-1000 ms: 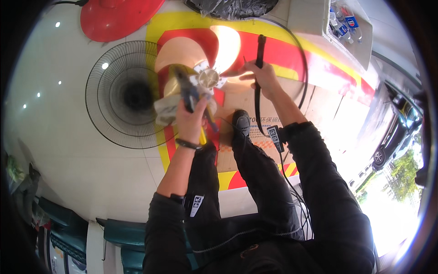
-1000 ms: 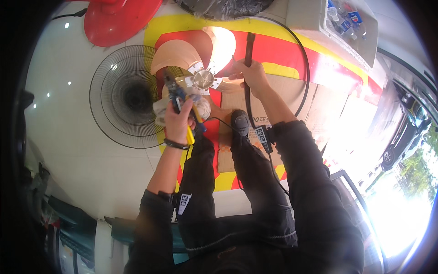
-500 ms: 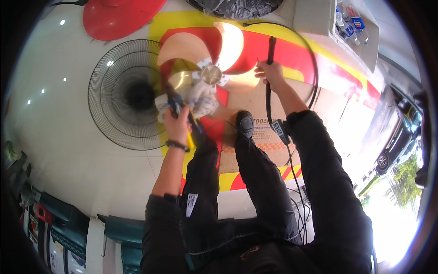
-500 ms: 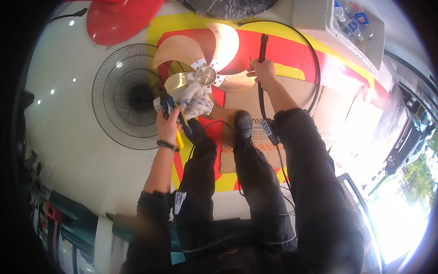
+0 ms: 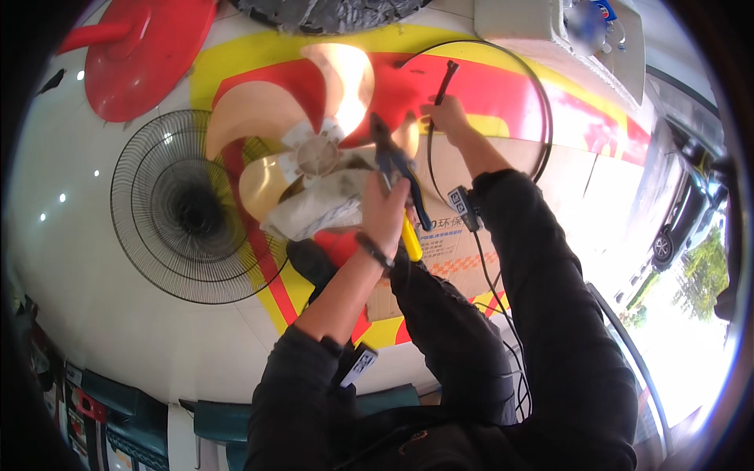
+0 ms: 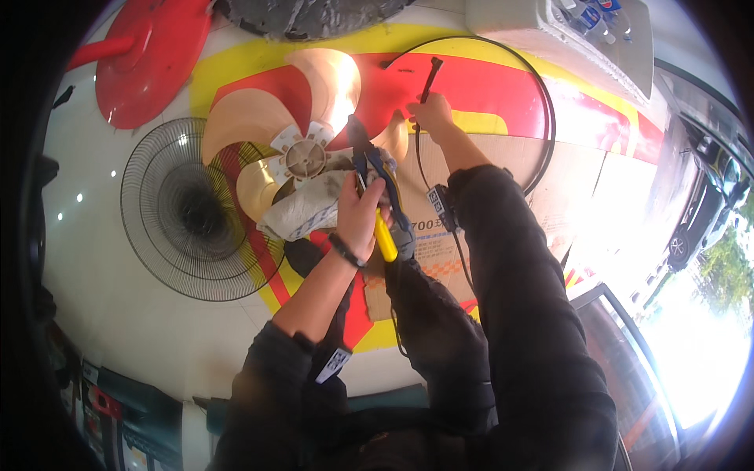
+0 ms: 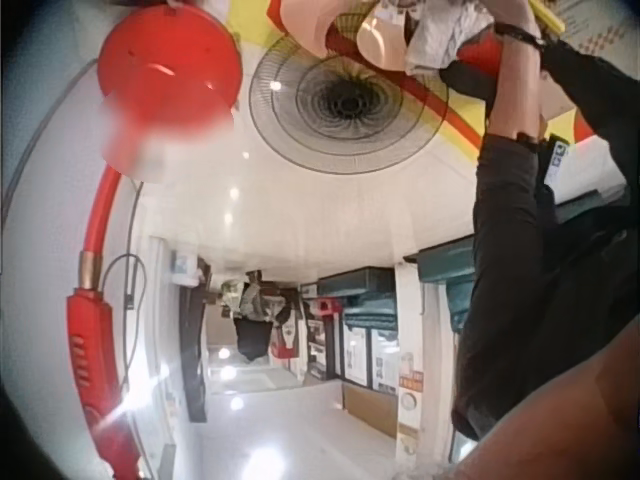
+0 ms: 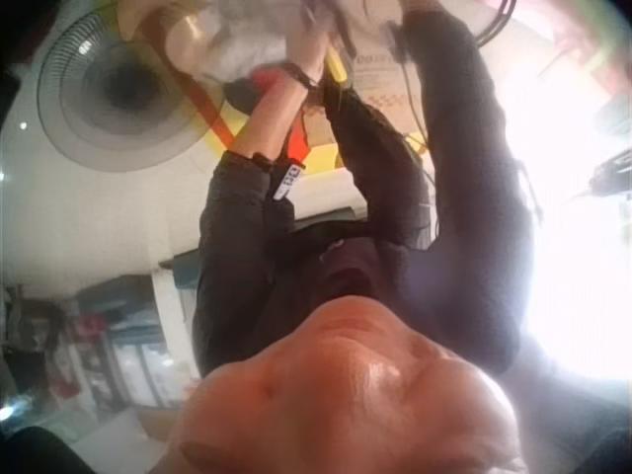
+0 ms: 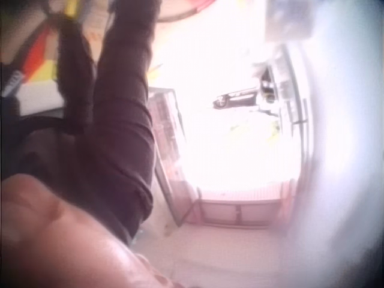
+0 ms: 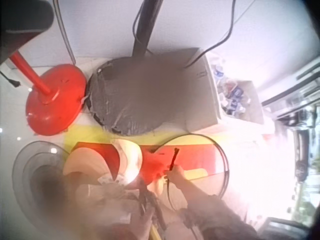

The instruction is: The person picks up a fan blade and a front grille, then walks to a standing fan. They attach the front grille to the fan, secure it, and then mount the fan blade onto the motor shaft, completing the assembly.

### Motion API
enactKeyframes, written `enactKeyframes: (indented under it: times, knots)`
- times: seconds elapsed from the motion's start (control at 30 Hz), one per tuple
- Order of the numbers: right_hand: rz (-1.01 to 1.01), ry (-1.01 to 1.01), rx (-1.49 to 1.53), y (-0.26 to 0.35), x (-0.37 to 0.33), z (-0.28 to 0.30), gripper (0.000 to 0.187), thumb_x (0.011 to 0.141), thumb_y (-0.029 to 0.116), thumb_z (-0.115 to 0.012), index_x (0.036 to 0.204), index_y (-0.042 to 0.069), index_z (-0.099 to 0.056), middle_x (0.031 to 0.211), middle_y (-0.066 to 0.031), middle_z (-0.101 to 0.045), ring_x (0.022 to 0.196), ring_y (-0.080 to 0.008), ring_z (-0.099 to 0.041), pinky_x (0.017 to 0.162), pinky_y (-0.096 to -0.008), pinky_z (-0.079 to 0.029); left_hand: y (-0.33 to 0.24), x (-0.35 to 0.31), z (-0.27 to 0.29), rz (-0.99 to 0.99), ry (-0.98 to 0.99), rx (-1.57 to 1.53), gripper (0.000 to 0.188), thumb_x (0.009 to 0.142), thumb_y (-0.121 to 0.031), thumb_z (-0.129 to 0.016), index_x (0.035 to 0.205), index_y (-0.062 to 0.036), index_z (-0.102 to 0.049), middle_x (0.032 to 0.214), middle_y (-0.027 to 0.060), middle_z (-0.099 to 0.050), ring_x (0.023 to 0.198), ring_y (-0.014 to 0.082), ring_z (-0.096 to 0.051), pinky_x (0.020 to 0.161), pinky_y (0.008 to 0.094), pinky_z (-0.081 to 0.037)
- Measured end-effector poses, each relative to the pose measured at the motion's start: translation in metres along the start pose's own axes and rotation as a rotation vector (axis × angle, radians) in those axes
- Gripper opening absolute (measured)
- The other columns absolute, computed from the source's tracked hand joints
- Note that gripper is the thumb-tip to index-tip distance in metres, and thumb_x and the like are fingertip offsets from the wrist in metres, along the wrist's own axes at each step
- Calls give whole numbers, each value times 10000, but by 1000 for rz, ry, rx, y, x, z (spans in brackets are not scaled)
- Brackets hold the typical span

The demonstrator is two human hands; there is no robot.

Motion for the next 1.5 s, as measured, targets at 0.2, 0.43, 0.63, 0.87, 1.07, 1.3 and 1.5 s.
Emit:
enactKeyframes:
  times: [0.2,0.43,0.63,0.87,1.07,1.3,1.5]
  knots:
    - [-153,-360,-513,-3,-18,68,742,742,496,-720,1268,23,-496,1228,-218,-563,1165,-347,-536,919,-436,-440,37,95,-33,-130,-48,122,163,947,-169,-508,1076,-71,-491,781,37,-542,505,128,-508,483,264,-453]
    - [188,-289,-248,-34,-105,31,623,846,357,-680,1325,33,-451,1195,-184,-532,1091,-278,-536,925,-407,-443,25,115,-27,112,107,-143,580,973,-532,-368,1401,-141,-360,1288,46,-477,1036,237,-554,919,442,-444]
    - [155,-405,-252,-47,-138,9,508,879,309,-631,1290,45,-491,1178,-184,-561,1003,-270,-591,860,-367,-480,23,75,9,-15,135,257,604,941,-404,-532,1431,-104,-342,1457,72,-359,1168,279,-504,961,489,-419]
    - [-26,216,223,-42,-149,-14,322,892,226,-581,1126,4,-583,966,-99,-635,866,-190,-638,737,-312,-502,-13,73,74,-858,-379,1823,268,755,-178,-694,1017,-156,-646,999,57,-624,992,261,-555,917,456,-368]
    - [-469,448,1061,-18,-180,-63,394,918,395,-549,1170,93,-574,1020,-54,-639,865,-168,-628,731,-322,-499,-8,-50,15,-482,96,1045,292,914,-323,-573,925,-33,-604,775,194,-623,728,378,-612,653,436,-485]
    - [-517,518,1415,67,-292,-43,489,942,525,-455,1234,141,-530,1115,-30,-608,995,-189,-590,878,-353,-465,-19,-103,-24,-579,-326,1129,267,904,-320,-548,834,-64,-571,894,127,-610,872,341,-595,698,448,-476]
    - [-123,1265,1752,112,-364,-15,575,984,538,-324,1368,122,-425,1310,-16,-536,1261,-198,-445,1093,-355,-310,-53,-107,7,-1040,-429,1582,460,927,-380,-484,1286,-93,-484,1347,137,-470,1270,356,-398,984,474,-353]
Point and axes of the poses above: each hand's wrist, its own x-axis towards the middle knuckle, its own z-axis out of the back of the hand, y = z × x, the point moved 1 cm from there along x, towards the middle knuckle
